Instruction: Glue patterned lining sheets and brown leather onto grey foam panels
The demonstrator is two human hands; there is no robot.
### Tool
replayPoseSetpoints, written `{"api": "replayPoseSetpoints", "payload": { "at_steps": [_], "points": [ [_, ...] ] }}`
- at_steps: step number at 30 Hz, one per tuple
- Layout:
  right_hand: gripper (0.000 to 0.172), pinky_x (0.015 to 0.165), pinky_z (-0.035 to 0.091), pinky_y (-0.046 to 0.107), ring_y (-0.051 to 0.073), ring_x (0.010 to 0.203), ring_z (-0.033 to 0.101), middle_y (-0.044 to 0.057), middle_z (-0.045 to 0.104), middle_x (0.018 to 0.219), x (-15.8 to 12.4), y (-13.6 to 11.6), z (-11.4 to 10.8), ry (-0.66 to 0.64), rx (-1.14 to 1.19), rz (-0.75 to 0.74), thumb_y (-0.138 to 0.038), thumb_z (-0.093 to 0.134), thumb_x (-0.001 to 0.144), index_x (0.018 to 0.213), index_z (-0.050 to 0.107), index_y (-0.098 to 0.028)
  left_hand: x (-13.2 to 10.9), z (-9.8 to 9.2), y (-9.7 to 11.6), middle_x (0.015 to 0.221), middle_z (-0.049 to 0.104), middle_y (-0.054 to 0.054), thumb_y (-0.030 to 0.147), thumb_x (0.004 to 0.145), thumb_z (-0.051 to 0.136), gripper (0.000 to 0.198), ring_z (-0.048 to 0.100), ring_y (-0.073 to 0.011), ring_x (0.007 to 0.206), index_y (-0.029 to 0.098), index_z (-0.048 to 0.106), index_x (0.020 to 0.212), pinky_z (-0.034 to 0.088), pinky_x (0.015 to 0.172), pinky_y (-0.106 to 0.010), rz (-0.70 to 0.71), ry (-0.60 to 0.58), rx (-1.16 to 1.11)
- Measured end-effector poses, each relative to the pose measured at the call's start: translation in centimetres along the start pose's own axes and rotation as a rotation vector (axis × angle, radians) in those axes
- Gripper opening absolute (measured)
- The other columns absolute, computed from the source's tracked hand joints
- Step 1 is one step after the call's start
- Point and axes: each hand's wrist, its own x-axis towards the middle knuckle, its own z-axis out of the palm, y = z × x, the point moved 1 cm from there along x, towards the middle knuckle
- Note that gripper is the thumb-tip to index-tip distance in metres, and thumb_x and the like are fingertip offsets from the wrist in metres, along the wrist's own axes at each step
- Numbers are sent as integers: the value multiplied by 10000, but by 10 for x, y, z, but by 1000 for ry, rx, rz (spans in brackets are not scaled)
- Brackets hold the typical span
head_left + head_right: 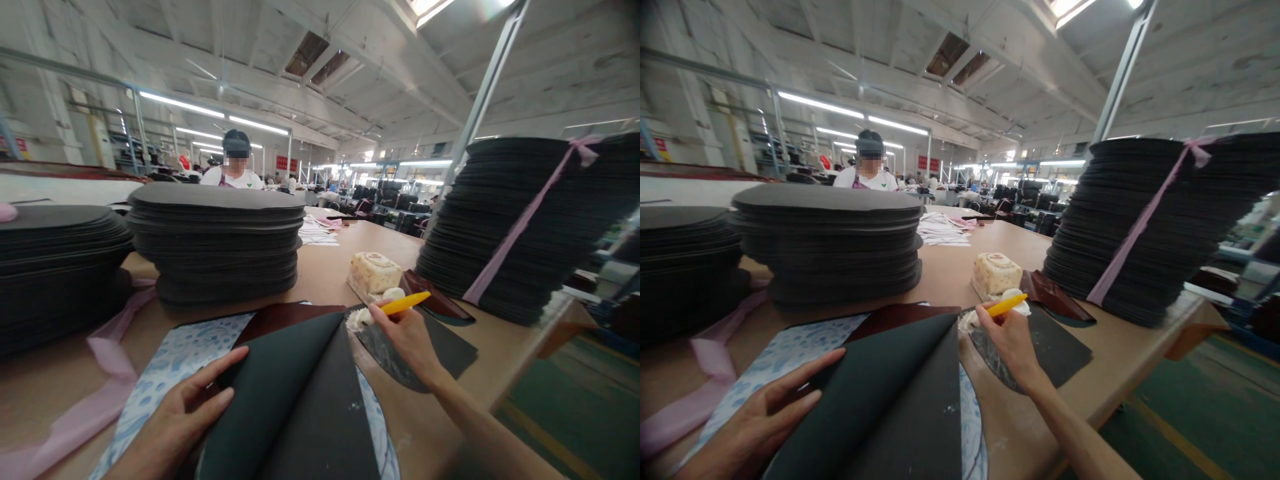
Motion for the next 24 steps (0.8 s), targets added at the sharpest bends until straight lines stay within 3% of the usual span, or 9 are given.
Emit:
{"api": "replayPoseSetpoints", "payload": {
  "at_steps": [4, 10, 13, 18, 24],
  "points": [
    [306, 583, 451, 313, 211, 591, 619, 55, 669, 638, -4, 2, 7, 10, -9, -19, -439, 559, 757, 750, 675, -155, 4, -5, -4, 981, 699, -43, 428, 561, 779, 714, 613, -309, 988, 301, 531, 1219, 508, 846, -375, -1, -32, 22],
    [232, 681, 463, 361, 241, 716, 629, 69, 686, 760, -19, -10, -5, 66, -47, -97, -409, 552, 780, 807, 650, -201, -3, 8, 1, 1085, 670, -29, 403, 570, 775, 528, 608, -268, 1007, 282, 646, 1067, 494, 858, -295, 93, -3, 12],
    [249, 668, 468, 352, 232, 702, 624, 77, 683, 791, -21, -14, -4, 76, -50, -122, -415, 547, 784, 818, 641, -187, -5, 9, 4, 1102, 663, -20, 410, 580, 770, 525, 595, -254, 1036, 281, 642, 1072, 491, 847, -255, 101, -1, 38],
    [250, 581, 473, 302, 213, 640, 632, 47, 681, 703, -23, -11, 3, -56, -40, -101, -413, 555, 770, 770, 648, -180, -3, 3, 2, 1118, 654, -31, 393, 607, 762, 560, 609, -258, 1011, 279, 603, 1131, 499, 830, -266, 52, -61, 63],
    [252, 576, 464, 282, 186, 603, 630, 38, 689, 703, -28, -16, -2, 0, -98, -151, -401, 533, 794, 808, 654, -181, -3, 4, 0, 1082, 667, -56, 371, 624, 757, 604, 620, -267, 987, 251, 562, 1184, 504, 823, -293, 46, -64, -20]
  ]
}}
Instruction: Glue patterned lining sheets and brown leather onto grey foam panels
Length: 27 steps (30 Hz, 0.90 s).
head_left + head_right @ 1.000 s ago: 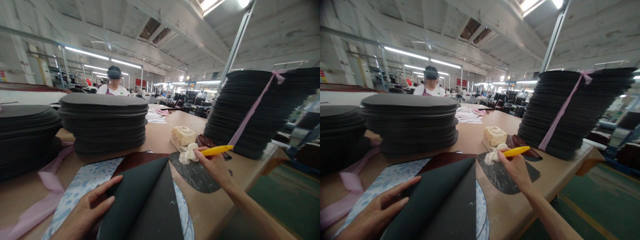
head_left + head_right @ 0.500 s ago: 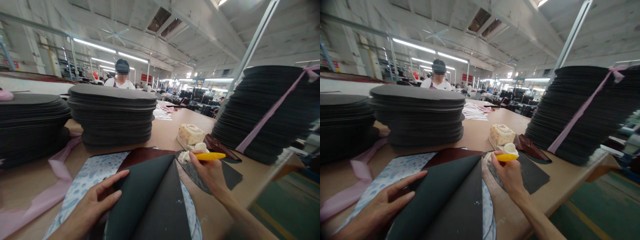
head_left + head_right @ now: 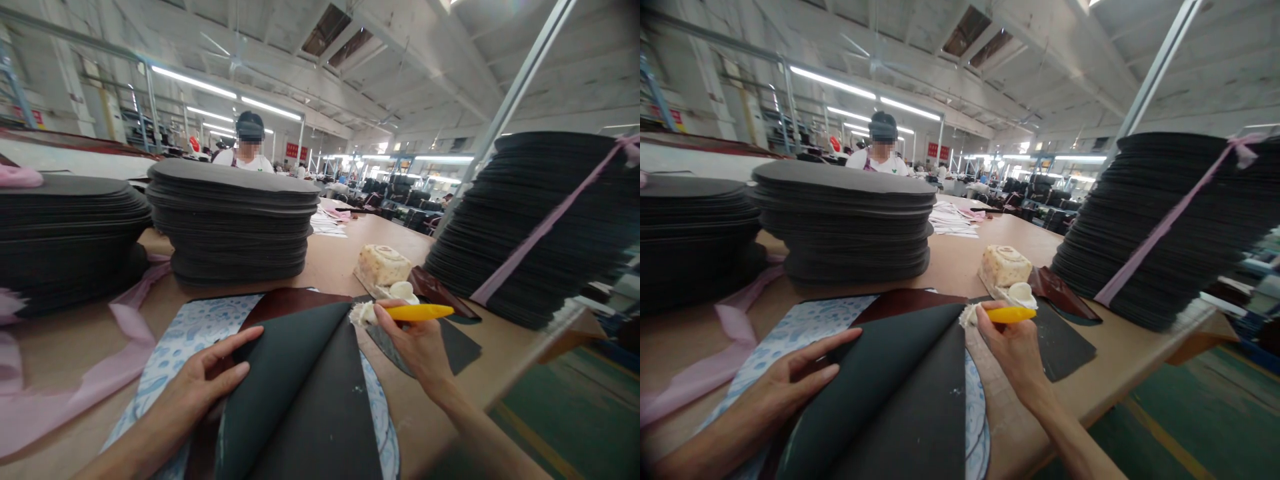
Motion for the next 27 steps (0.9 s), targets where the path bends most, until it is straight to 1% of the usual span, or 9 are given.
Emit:
{"api": "replayPoseSetpoints", "payload": {
  "at_steps": [3, 6, 8, 12, 17, 20, 23, 25, 27],
  "points": [
    [263, 546, 458, 266, 182, 591, 631, 37, 690, 694, -1, -3, 2, -41, -43, -33, -399, 521, 799, 812, 652, -172, 0, -1, 0, 1100, 659, -51, 369, 636, 752, 597, 609, -255, 1012, 257, 556, 1189, 494, 828, -270, 3, -17, 4],
    [265, 493, 441, 240, 165, 539, 620, 18, 683, 649, -9, -8, 0, -93, -88, -49, -404, 509, 807, 798, 650, -180, 1, -3, -1, 1068, 671, -49, 381, 627, 758, 631, 617, -245, 990, 254, 540, 1205, 498, 803, -258, -6, -46, 28],
    [264, 488, 436, 229, 154, 513, 612, 0, 671, 613, -18, -13, -5, -113, -119, -76, -407, 499, 818, 797, 648, -190, 1, -3, -1, 1049, 676, -49, 378, 616, 768, 649, 625, -236, 971, 245, 537, 1208, 498, 785, -243, -7, -55, 21],
    [239, 505, 433, 225, 148, 529, 617, -9, 658, 603, -37, -24, -18, -151, -145, -131, -392, 495, 830, 794, 636, -202, -4, 0, 5, 1079, 665, -40, 330, 637, 765, 619, 631, -198, 947, 243, 535, 1206, 485, 793, -216, -14, -70, -31],
    [222, 498, 416, 223, 125, 500, 563, -17, 616, 599, -57, -39, -30, -179, -168, -143, -379, 491, 834, 780, 628, -213, -6, 1, 6, 1061, 671, -41, 314, 607, 786, 647, 638, -176, 906, 230, 538, 1199, 490, 762, -199, -11, -83, -60],
    [216, 500, 425, 219, 114, 484, 539, -15, 591, 596, -66, -44, -36, -199, -165, -134, -375, 499, 832, 794, 631, -208, -2, -1, 2, 1013, 683, -39, 325, 601, 787, 664, 646, -167, 857, 230, 533, 1206, 495, 717, -190, 8, -89, -48],
    [211, 482, 436, 211, 111, 486, 546, -6, 597, 617, -75, -47, -41, -243, -145, -134, -384, 521, 818, 817, 634, -206, -1, -1, 1, 911, 695, -25, 333, 596, 787, 677, 645, -171, 848, 231, 528, 1214, 493, 677, -180, 24, -91, -33],
    [204, 501, 454, 208, 115, 516, 570, -5, 614, 643, -83, -51, -45, -250, -123, -131, -384, 526, 814, 822, 633, -211, -3, 0, 3, 883, 692, -19, 326, 580, 795, 692, 643, -166, 835, 225, 530, 1211, 487, 652, -168, 20, -85, -37],
    [183, 575, 485, 218, 130, 581, 605, 1, 639, 684, -91, -56, -50, -228, -101, -113, -372, 531, 813, 824, 627, -217, -4, 2, 6, 893, 689, -22, 297, 564, 804, 705, 643, -157, 814, 211, 532, 1208, 485, 642, -164, 13, -72, -52]
  ]
}}
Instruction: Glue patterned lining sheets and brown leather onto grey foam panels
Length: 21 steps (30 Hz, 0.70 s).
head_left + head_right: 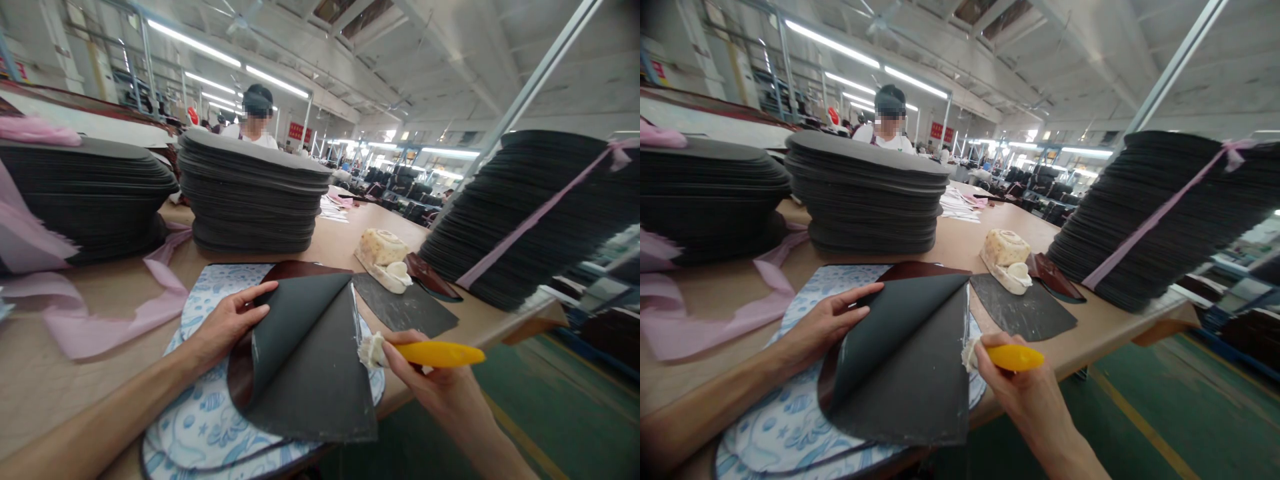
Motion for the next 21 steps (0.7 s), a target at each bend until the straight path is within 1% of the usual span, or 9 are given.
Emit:
{"api": "replayPoseSetpoints", "payload": {
  "at_steps": [3, 5, 7, 9, 11, 13, 15, 19, 21],
  "points": [
    [160, 694, 505, 239, 155, 682, 636, 16, 669, 758, -13, -9, -5, 1, 30, 36, -359, 544, 810, 838, 622, -222, -2, 2, 2, 900, 689, -27, 238, 583, 786, 677, 644, -141, 764, 202, 530, 1210, 486, 623, -166, -16, 16, -3],
    [174, 714, 508, 236, 162, 723, 646, 21, 674, 788, -21, -15, -8, -15, 49, 49, -369, 538, 813, 854, 625, -224, -3, 3, 3, 885, 692, -31, 212, 602, 769, 656, 646, -142, 755, 199, 528, 1212, 489, 618, -171, -14, 9, -10],
    [178, 715, 509, 219, 158, 735, 652, 15, 677, 789, -28, -19, -13, -20, 45, 53, -375, 533, 815, 850, 629, -229, -3, 3, 3, 917, 692, -40, 200, 614, 757, 632, 648, -144, 769, 191, 533, 1205, 493, 630, -173, 6, -1, -23],
    [173, 704, 511, 197, 151, 726, 658, 2, 680, 770, -34, -22, -17, -28, 17, 47, -380, 537, 813, 819, 634, -237, -4, 3, 4, 977, 686, -52, 190, 628, 745, 607, 650, -139, 763, 186, 538, 1198, 495, 629, -170, 17, -6, -28],
    [177, 659, 517, 174, 140, 687, 662, -11, 682, 738, -40, -24, -22, -54, -29, 35, -385, 532, 817, 790, 641, -248, -5, 4, 5, 1001, 683, -62, 166, 649, 723, 588, 652, -130, 731, 184, 532, 1205, 497, 613, -169, 12, -5, -28],
    [175, 615, 523, 165, 138, 656, 666, -16, 690, 730, -46, -26, -24, -96, -77, -13, -388, 533, 814, 798, 652, -261, -6, 5, 6, 967, 693, -71, 134, 665, 699, 584, 655, -133, 709, 175, 518, 1219, 501, 602, -173, 2, -1, -39],
    [170, 609, 527, 166, 140, 659, 671, -15, 702, 747, -53, -28, -24, -119, -113, -60, -380, 531, 814, 826, 660, -270, -6, 5, 6, 943, 699, -83, 112, 673, 683, 570, 658, -139, 712, 154, 519, 1217, 507, 611, -179, 3, 7, -70],
    [194, 614, 523, 153, 124, 642, 665, -15, 703, 749, -66, -37, -26, -83, -88, -31, -376, 501, 831, 828, 653, -255, -7, 4, 5, 924, 699, -96, 130, 655, 713, 558, 658, -152, 733, 130, 543, 1187, 520, 627, -189, 41, 1, -130],
    [164, 584, 515, 129, 115, 633, 667, -27, 703, 740, -67, -40, -32, -60, -80, -55, -366, 531, 814, 824, 651, -254, -8, 5, 6, 924, 696, -91, 138, 632, 736, 588, 658, -154, 724, 139, 543, 1187, 525, 622, -197, 46, 0, -138]
  ]
}}
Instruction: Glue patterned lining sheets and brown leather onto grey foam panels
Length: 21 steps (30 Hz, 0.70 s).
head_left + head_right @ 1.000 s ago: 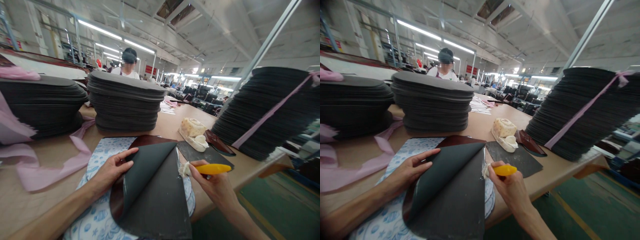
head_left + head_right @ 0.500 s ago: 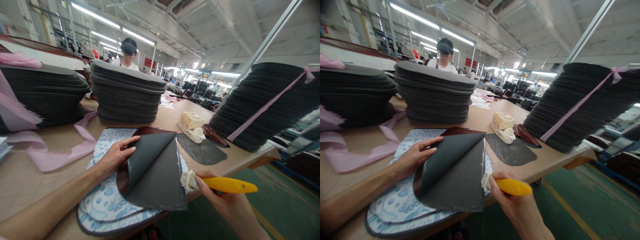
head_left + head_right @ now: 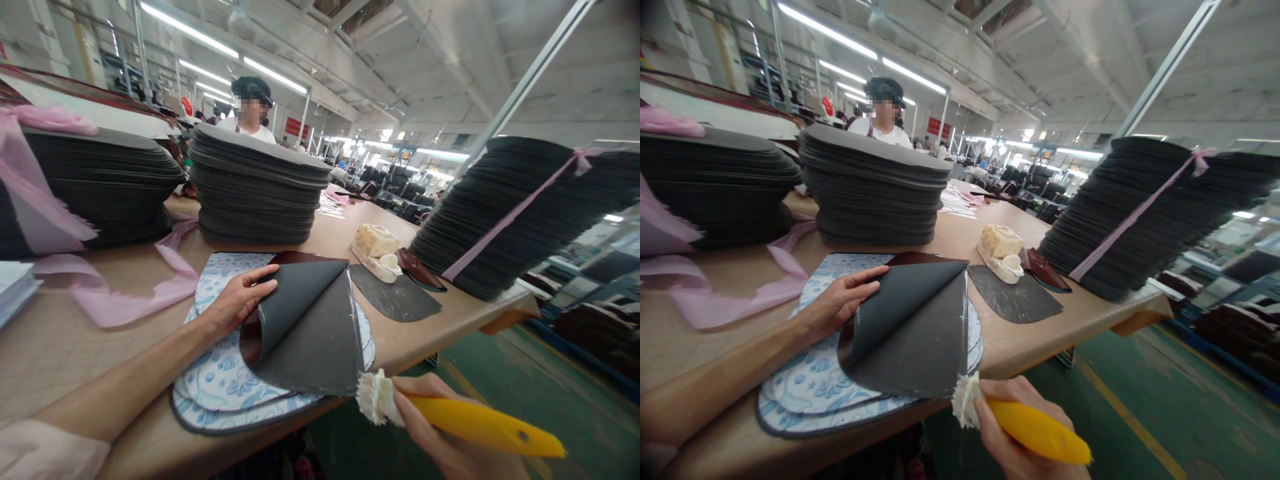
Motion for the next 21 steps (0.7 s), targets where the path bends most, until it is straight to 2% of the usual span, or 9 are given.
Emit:
{"api": "replayPoseSetpoints", "payload": {
  "at_steps": [3, 5, 7, 10, 12, 16, 19, 21],
  "points": [
    [147, 623, 521, 134, 131, 680, 678, -29, 712, 763, 12, 4, -10, 79, -28, -26, -364, 578, 785, 839, 650, -248, -2, 1, 0, 936, 691, -86, 115, 578, 763, 690, 655, -151, 705, 135, 510, 1220, 528, 620, -203, -2, 5, 12],
    [203, 702, 526, 189, 157, 719, 676, -4, 712, 795, 31, 12, -11, 178, -19, 38, -397, 562, 794, 863, 643, -225, -2, 0, -1, 875, 696, -69, 125, 552, 779, 760, 644, -137, 646, 137, 479, 1251, 518, 582, -195, -9, -1, 57],
    [266, 720, 523, 245, 179, 731, 667, 24, 706, 813, 54, 23, -2, 225, 10, 109, -430, 534, 807, 877, 641, -197, -1, -3, -3, 832, 695, -52, 160, 541, 794, 786, 636, -130, 612, 158, 474, 1259, 506, 560, -192, -11, -9, 106],
    [316, 622, 513, 265, 184, 641, 656, 33, 695, 723, 84, 40, 20, 148, 11, 151, -447, 508, 817, 885, 648, -172, 3, -8, -6, 917, 689, -60, 197, 525, 811, 780, 655, -154, 700, 182, 498, 1239, 514, 622, -209, 8, -15, 133],
    [326, 568, 495, 262, 187, 587, 650, 21, 676, 632, 94, 48, 31, 117, -5, 162, -450, 504, 815, 874, 656, -167, 6, -11, -8, 996, 675, -72, 198, 524, 814, 771, 657, -166, 778, 180, 506, 1230, 514, 680, -214, 23, -25, 130],
    [281, 531, 473, 245, 184, 569, 646, 9, 669, 606, 81, 45, 34, 78, 7, 136, -433, 524, 802, 815, 663, -189, 10, -13, -10, 1024, 668, -75, 188, 536, 808, 762, 652, -167, 824, 176, 500, 1233, 509, 722, -214, 23, -41, 122],
    [248, 525, 479, 229, 159, 549, 627, -5, 664, 626, 56, 30, 25, 40, 77, 109, -418, 531, 807, 810, 653, -203, 10, -13, -10, 926, 685, -53, 187, 543, 804, 766, 655, -159, 762, 184, 489, 1242, 511, 683, -215, 15, -38, 127],
    [217, 587, 508, 217, 155, 617, 643, -1, 676, 687, 38, 17, 19, 29, 112, 112, -399, 545, 805, 818, 648, -209, 8, -11, -9, 869, 685, -40, 182, 548, 799, 763, 651, -147, 713, 180, 486, 1243, 508, 652, -207, 12, -35, 121]
  ]
}}
